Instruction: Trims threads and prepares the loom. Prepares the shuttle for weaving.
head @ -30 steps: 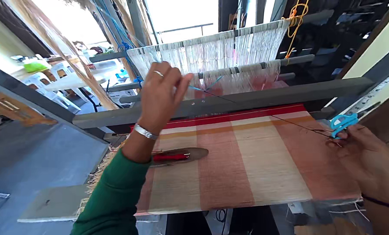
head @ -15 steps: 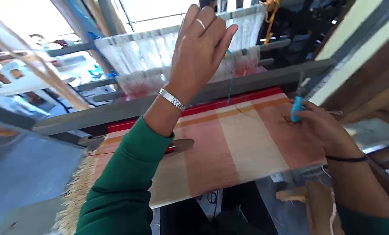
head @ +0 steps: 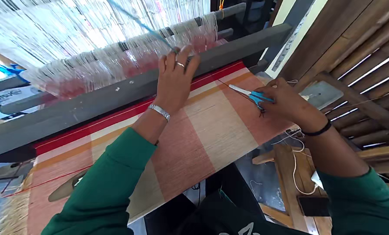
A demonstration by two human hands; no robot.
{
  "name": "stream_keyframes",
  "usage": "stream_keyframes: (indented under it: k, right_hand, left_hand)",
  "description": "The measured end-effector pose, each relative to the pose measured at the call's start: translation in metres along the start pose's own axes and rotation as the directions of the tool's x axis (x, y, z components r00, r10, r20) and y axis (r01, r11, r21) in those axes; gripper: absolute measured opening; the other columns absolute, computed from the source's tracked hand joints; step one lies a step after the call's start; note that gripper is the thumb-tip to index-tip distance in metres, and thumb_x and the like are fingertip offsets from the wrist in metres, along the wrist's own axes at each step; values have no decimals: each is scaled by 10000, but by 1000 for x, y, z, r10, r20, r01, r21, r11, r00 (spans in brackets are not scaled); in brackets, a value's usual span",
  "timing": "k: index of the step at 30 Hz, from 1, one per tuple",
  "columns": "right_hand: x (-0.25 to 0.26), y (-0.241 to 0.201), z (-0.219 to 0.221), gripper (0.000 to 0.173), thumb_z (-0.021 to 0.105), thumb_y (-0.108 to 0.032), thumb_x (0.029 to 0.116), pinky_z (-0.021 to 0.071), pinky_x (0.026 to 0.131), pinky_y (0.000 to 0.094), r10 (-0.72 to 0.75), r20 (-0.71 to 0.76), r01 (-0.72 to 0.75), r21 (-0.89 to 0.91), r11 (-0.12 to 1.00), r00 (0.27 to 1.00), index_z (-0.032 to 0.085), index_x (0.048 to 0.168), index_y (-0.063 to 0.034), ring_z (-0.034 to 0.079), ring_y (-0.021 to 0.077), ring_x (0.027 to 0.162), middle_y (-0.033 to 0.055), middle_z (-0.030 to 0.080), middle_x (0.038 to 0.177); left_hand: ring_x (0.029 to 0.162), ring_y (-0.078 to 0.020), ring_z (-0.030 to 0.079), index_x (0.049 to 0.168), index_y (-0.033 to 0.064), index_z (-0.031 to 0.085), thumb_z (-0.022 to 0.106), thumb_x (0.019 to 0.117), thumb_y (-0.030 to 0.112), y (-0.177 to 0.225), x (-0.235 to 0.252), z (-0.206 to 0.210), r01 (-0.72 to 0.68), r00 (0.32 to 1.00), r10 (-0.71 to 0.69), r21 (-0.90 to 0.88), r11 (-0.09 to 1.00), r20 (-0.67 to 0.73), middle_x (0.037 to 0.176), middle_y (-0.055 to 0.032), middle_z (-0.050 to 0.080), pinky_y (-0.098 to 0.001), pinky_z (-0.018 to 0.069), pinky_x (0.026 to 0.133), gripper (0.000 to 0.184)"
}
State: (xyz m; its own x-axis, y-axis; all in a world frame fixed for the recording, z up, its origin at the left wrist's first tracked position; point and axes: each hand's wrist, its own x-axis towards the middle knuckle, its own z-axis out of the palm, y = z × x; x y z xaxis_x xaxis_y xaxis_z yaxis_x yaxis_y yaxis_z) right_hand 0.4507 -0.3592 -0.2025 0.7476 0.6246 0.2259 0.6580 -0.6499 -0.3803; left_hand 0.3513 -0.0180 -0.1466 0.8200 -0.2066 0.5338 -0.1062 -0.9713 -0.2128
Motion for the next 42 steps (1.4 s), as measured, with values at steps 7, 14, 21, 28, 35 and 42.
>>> stream_keyframes:
  k: [7, 14, 21, 28, 35, 42]
  right_hand:
    - [7, -4, -6, 417, 822, -164, 874, 549, 812, 625, -3, 27, 4, -38, 999, 1000, 665, 1250, -76, 670, 372, 908, 176, 678, 1029]
    - [26, -12, -17, 266, 750, -194, 927, 561, 795, 609, 42, 217, -13, -132, 991, 975, 735, 1176, -102, 698, 331, 854, 131, 722, 946]
    - [17, -23, -26, 313, 707, -271, 951, 560, 746, 625, 83, 222, -66, -84, 994, 972, 681, 1219, -110, 713, 311, 806, 95, 739, 906]
    - [42, -31, -2, 352, 730, -273, 945, 552, 753, 624, 31, 107, -31, 0, 1000, 994, 647, 1254, -127, 709, 331, 817, 103, 734, 900]
    - [57, -35, 8, 382, 716, -376, 913, 530, 648, 580, -28, 113, 37, -81, 996, 993, 652, 1224, -163, 660, 291, 680, 61, 677, 754]
    - [57, -36, 8, 428, 668, -463, 929, 514, 643, 576, 18, 143, 2, -135, 991, 990, 628, 1204, -137, 661, 321, 715, 88, 659, 769]
  left_hand:
    - [1213, -442, 560, 1492, 153, 459, 592, 1026, 378, -8, 21, 11, 105, 994, -105, 5, 995, 44, 1459, -171, 530, -614, 440, 918, 534]
    - [1225, -403, 557, 1485, 185, 495, 559, 1036, 234, -2, 22, 41, 180, 975, -165, 93, 979, -149, 1452, -107, 569, -617, 361, 1008, 457]
    - [1288, -409, 520, 1486, 187, 452, 568, 994, 130, 11, 30, 40, 296, 954, -295, 15, 955, -45, 1456, -106, 568, -637, 314, 1038, 509]
    - [1346, -265, 522, 1327, 99, 539, 494, 924, 22, 2, 19, 32, 190, 949, -271, -394, 899, -162, 1371, -66, 611, -705, 106, 1183, 412]
    - [1147, -321, 616, 1114, 76, 706, 472, 942, -33, 31, 3, 33, 120, 979, -179, -437, 892, -95, 1183, -124, 680, -483, 479, 1001, 310]
    - [1193, -370, 573, 1350, 190, 660, 458, 991, 161, 37, 14, 66, 193, 978, -168, -231, 954, 125, 1254, -133, 646, -560, 449, 904, 413]
